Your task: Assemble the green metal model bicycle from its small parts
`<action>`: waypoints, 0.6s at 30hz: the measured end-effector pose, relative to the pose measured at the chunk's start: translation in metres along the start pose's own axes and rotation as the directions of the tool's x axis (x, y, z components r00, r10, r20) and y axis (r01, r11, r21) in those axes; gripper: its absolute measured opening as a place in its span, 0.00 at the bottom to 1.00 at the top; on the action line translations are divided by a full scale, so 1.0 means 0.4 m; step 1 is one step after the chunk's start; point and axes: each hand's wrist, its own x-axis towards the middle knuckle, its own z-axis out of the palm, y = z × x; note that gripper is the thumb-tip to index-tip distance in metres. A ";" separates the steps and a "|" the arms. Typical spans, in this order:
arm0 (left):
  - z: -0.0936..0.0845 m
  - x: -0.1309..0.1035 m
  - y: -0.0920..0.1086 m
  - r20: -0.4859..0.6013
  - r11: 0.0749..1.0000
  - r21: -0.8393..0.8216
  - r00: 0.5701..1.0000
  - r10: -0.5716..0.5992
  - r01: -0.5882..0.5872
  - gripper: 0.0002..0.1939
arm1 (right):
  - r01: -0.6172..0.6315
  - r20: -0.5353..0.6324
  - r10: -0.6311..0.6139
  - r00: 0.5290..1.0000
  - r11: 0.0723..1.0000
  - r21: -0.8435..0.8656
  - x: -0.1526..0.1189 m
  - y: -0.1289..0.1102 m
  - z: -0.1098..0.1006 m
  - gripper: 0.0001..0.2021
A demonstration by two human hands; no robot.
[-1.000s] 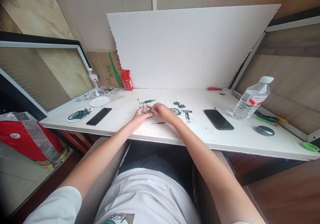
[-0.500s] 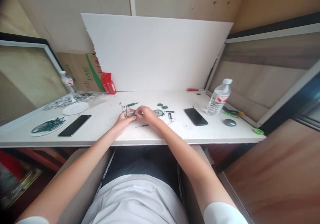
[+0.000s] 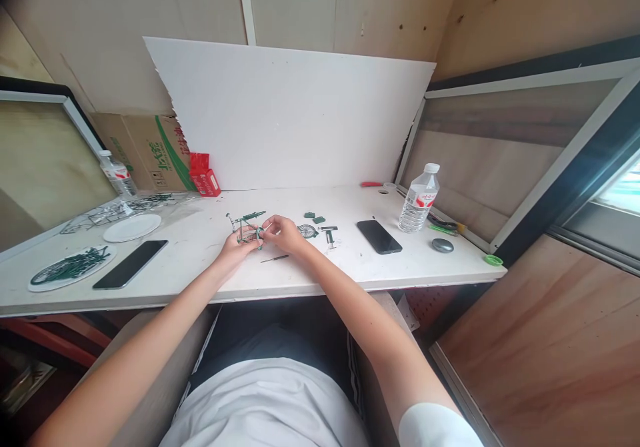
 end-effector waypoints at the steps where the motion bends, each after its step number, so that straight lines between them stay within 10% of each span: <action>1: -0.001 0.002 -0.003 -0.007 1.000 0.005 1.000 -0.006 0.006 0.27 | -0.041 0.013 0.041 0.999 0.999 0.031 0.000 0.000 -0.002 0.16; 18: -0.001 -0.002 0.001 0.021 0.999 0.037 1.000 0.004 -0.005 0.27 | -0.214 0.113 0.197 0.974 0.964 0.160 0.005 0.020 -0.011 0.22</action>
